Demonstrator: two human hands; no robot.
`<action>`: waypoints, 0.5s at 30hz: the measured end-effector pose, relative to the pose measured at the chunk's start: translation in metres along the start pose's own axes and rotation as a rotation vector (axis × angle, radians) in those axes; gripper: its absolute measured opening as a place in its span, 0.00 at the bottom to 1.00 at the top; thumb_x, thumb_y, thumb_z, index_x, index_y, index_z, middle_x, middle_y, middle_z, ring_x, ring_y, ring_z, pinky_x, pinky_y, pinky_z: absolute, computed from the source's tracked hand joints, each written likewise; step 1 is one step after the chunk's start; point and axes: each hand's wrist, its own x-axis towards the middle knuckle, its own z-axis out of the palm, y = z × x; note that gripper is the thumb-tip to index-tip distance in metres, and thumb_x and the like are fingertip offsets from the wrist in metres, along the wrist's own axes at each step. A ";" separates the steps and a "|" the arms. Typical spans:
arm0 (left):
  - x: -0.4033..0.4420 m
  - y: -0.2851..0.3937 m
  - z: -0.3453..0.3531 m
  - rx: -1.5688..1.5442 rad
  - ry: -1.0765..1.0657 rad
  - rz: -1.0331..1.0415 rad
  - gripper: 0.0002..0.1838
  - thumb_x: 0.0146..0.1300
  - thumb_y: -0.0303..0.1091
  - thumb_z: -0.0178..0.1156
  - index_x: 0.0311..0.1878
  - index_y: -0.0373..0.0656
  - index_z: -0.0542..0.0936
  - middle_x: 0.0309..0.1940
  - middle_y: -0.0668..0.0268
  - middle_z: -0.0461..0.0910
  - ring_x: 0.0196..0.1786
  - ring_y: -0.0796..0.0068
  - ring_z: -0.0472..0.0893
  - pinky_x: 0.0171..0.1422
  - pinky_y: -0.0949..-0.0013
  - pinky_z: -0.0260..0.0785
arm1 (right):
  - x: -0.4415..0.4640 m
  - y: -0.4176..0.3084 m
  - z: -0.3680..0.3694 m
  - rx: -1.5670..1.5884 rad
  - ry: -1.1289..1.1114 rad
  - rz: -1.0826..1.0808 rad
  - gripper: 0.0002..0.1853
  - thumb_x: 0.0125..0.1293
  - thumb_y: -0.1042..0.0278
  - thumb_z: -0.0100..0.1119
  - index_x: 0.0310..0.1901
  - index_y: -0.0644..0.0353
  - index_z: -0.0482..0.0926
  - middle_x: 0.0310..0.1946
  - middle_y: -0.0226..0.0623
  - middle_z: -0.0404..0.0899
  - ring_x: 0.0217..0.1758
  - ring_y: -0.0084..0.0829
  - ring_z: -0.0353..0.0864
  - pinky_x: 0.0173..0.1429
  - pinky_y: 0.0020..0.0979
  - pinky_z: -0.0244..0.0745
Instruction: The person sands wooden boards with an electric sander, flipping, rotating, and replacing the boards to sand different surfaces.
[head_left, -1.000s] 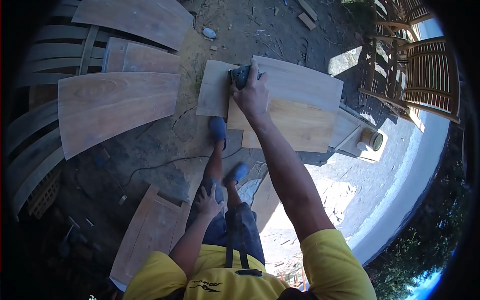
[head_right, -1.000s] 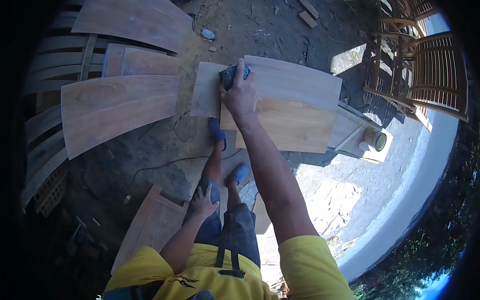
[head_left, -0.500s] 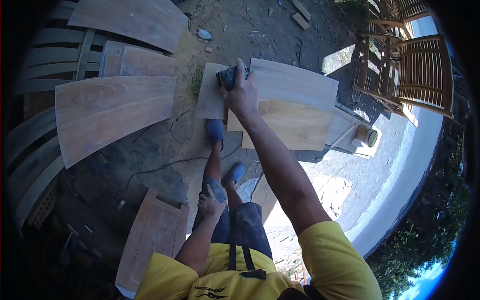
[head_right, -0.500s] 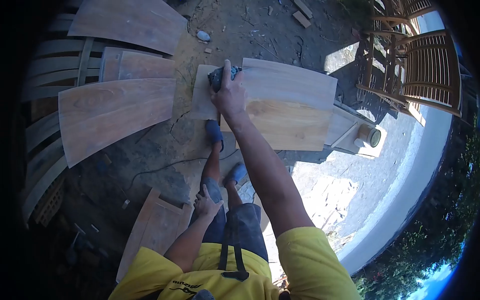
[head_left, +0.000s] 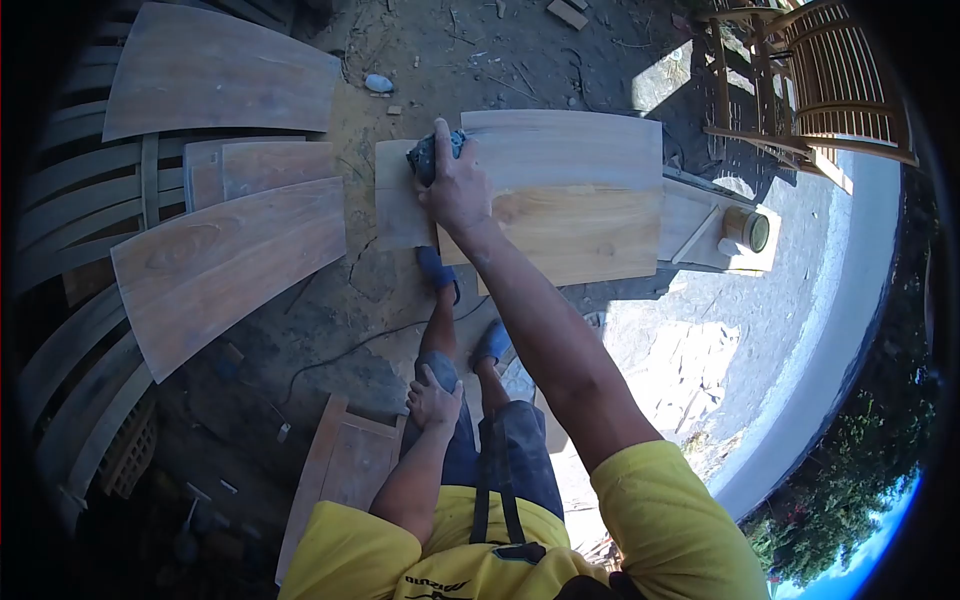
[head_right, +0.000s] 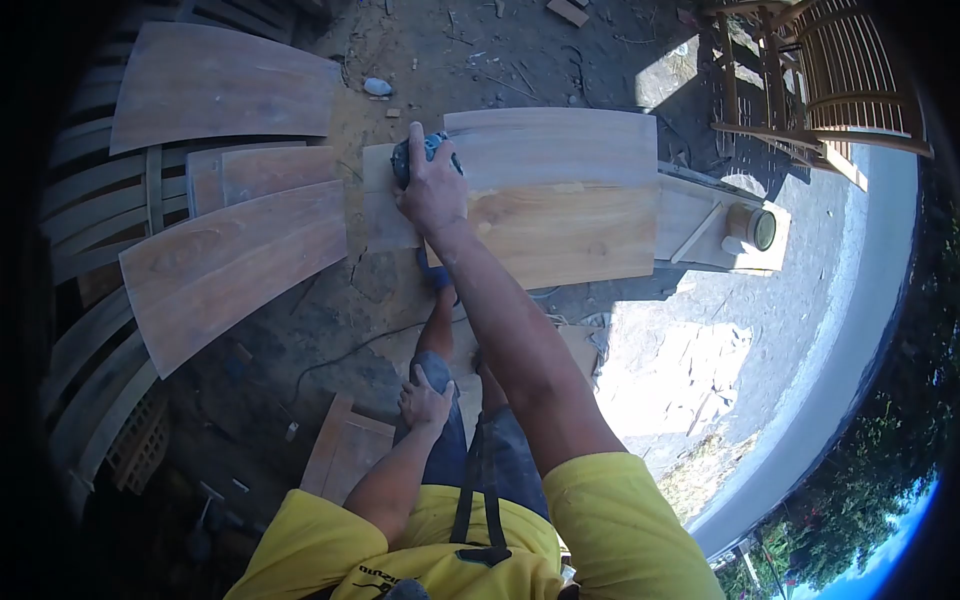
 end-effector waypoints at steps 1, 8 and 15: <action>0.003 0.000 -0.004 0.012 0.007 0.006 0.55 0.63 0.70 0.68 0.84 0.47 0.61 0.63 0.43 0.78 0.63 0.46 0.83 0.69 0.48 0.74 | 0.001 0.005 -0.002 0.005 0.011 0.009 0.56 0.57 0.60 0.80 0.84 0.47 0.56 0.61 0.64 0.70 0.45 0.66 0.88 0.47 0.58 0.88; 0.006 0.002 -0.009 0.018 0.017 0.033 0.53 0.64 0.69 0.67 0.83 0.45 0.64 0.61 0.43 0.80 0.64 0.48 0.83 0.70 0.48 0.73 | 0.006 0.076 -0.053 -0.046 0.146 0.142 0.53 0.57 0.57 0.78 0.83 0.47 0.59 0.57 0.61 0.73 0.42 0.63 0.89 0.45 0.57 0.88; 0.011 0.003 -0.014 0.047 0.027 0.050 0.52 0.64 0.68 0.66 0.82 0.44 0.66 0.60 0.43 0.80 0.62 0.47 0.83 0.69 0.50 0.73 | 0.012 0.162 -0.106 -0.069 0.293 0.257 0.50 0.58 0.53 0.78 0.82 0.44 0.65 0.53 0.57 0.77 0.44 0.65 0.88 0.48 0.59 0.87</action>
